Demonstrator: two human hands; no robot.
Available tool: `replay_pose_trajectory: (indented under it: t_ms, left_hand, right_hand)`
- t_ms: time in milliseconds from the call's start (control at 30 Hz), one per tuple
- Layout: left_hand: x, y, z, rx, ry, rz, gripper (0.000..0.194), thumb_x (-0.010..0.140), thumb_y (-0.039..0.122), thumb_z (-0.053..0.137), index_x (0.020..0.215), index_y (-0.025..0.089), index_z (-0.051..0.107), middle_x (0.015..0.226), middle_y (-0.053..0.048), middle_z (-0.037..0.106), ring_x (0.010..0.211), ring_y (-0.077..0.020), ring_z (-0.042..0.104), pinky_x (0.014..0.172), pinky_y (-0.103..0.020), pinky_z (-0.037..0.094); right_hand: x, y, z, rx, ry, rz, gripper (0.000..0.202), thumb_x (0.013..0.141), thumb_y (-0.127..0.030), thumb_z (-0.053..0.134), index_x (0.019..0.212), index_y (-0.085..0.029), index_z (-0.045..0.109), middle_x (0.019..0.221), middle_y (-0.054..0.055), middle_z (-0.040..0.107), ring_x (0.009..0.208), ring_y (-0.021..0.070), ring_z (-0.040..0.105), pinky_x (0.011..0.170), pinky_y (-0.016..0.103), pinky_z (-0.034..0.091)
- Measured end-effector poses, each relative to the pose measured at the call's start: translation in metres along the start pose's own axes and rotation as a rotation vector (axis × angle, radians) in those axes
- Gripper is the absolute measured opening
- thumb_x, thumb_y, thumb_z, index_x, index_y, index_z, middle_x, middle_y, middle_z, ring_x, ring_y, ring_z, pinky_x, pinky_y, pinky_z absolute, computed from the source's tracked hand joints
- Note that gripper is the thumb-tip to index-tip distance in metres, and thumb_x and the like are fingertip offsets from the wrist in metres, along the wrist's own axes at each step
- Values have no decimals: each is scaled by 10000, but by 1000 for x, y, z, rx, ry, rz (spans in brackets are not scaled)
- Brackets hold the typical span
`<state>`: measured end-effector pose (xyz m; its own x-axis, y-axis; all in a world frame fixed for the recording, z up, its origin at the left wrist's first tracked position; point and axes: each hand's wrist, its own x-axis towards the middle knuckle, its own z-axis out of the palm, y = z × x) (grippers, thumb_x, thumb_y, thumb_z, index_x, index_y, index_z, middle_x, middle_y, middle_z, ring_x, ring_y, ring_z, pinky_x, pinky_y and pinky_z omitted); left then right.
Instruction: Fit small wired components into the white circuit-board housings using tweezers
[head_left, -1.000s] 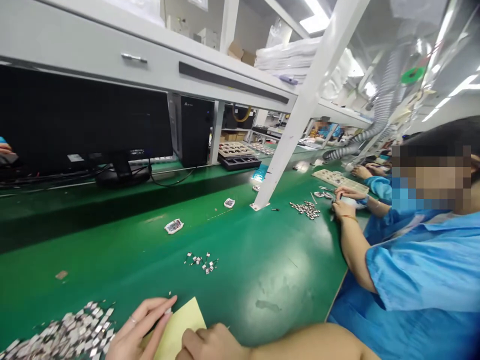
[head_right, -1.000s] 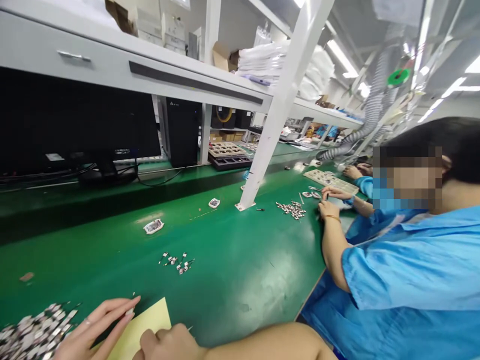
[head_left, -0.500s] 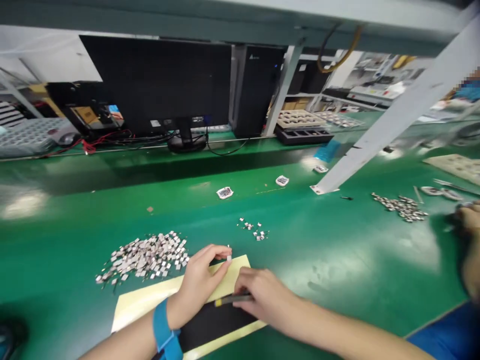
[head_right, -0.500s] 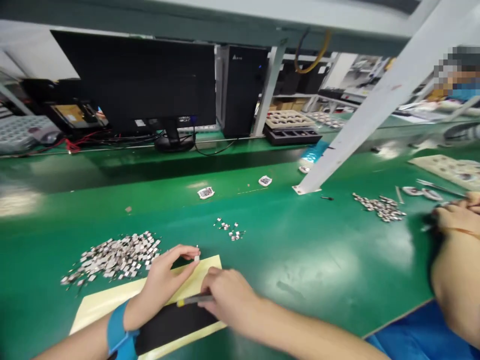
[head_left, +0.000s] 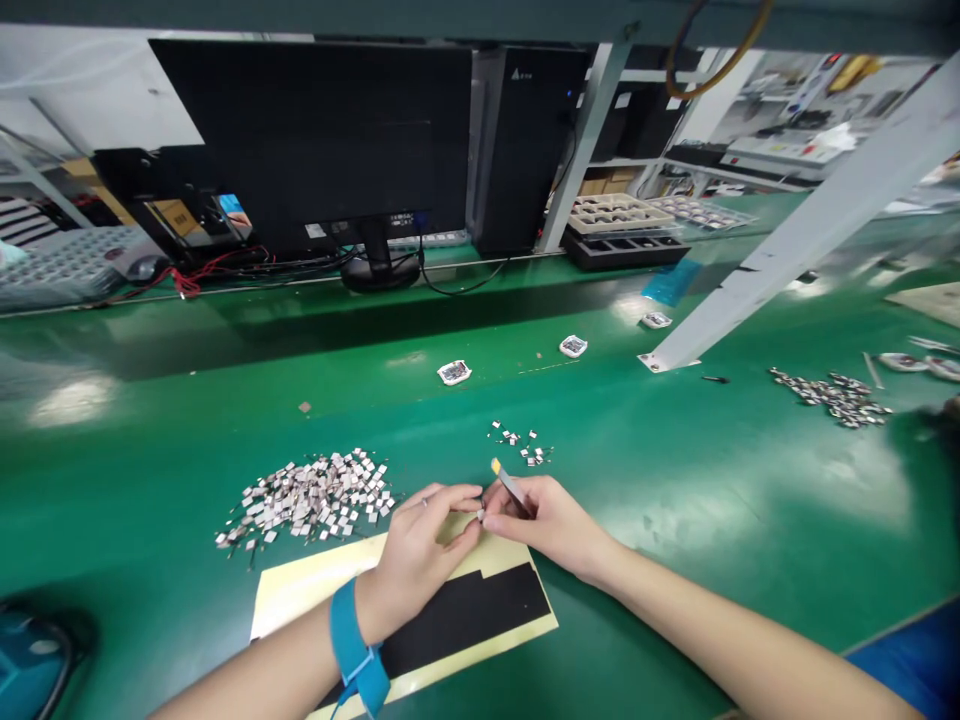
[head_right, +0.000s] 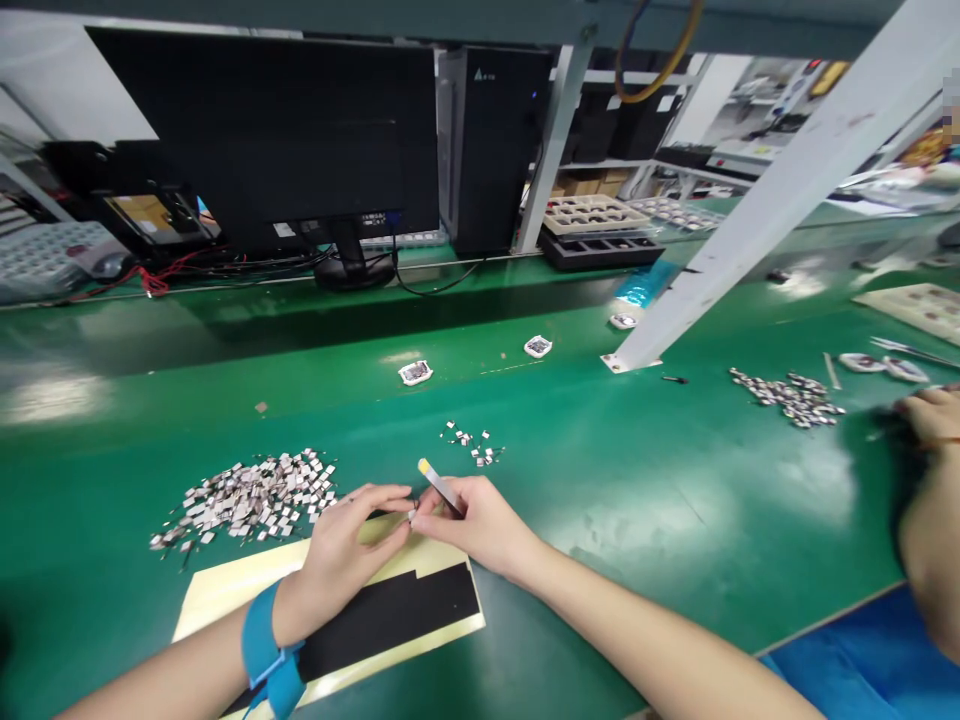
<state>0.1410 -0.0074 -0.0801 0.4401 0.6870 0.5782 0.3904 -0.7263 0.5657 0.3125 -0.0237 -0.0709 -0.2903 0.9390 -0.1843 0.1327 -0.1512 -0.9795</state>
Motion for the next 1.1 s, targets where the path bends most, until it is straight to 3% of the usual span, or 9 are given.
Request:
replay_pose_trajectory:
  t_ms: [233, 467, 567, 667, 833, 933, 1000, 1100]
  left_hand:
    - [-1, 0, 0, 38, -18, 32, 185, 824, 227, 536, 994, 171, 491, 759, 0, 662, 698, -116, 608, 676, -214, 479]
    - [-3, 0, -1, 29, -40, 81, 208, 825, 221, 539, 1020, 173, 486, 821, -28, 661, 725, -128, 604, 674, -229, 474]
    - [-3, 0, -3, 20, -18, 66, 229, 816, 208, 552, 1031, 176, 478, 794, -23, 661, 716, -127, 602, 673, -227, 471]
    - [-5, 2, -2, 5, -41, 86, 259, 816, 186, 546, 1061, 174, 464, 799, -20, 654, 722, -128, 584, 663, -223, 468]
    - [5, -1, -7, 104, -242, 156, 207, 834, 189, 512, 1036, 145, 499, 879, -51, 621, 806, -157, 555, 702, -256, 462]
    - [25, -13, -27, 389, -462, 27, 119, 815, 212, 543, 917, 155, 565, 878, -42, 614, 847, -190, 542, 748, -310, 447]
    - [38, -24, -45, 557, -595, -88, 69, 814, 177, 530, 829, 148, 591, 858, -54, 609, 832, -209, 538, 749, -341, 439]
    - [47, -37, -65, 652, -662, -150, 106, 798, 103, 512, 744, 104, 604, 801, -103, 597, 789, -242, 535, 696, -360, 432]
  right_hand:
    - [0, 1, 1, 29, 22, 49, 216, 694, -323, 616, 656, -113, 584, 617, -11, 503, 506, 66, 328, 484, 213, 217]
    - [-1, -3, 3, 137, 35, 97, 325, 616, -343, 667, 538, -137, 428, 668, 9, 538, 634, 105, 493, 616, 225, 367]
    - [-2, -3, -2, 135, 26, 113, 381, 632, -408, 667, 602, -152, 385, 684, 11, 546, 592, 94, 479, 539, 205, 353]
    - [-1, -1, -3, 52, 18, 95, 330, 667, -413, 641, 684, -145, 450, 620, -18, 481, 529, 76, 392, 474, 191, 285]
    - [1, 5, -9, -181, 79, 30, 222, 665, -326, 630, 660, -153, 492, 495, -65, 270, 463, 78, 249, 447, 207, 187]
    - [2, 5, -22, -436, 287, -107, 156, 735, -297, 579, 708, -156, 518, 637, -6, 397, 530, 104, 322, 502, 229, 235]
    - [1, 3, -28, -666, 349, -228, 132, 790, -272, 538, 738, -154, 512, 730, 24, 444, 586, 123, 389, 536, 235, 279]
    - [-5, 0, -22, -813, 176, -297, 104, 799, -175, 545, 700, -156, 518, 644, -1, 475, 572, 120, 458, 523, 214, 324]
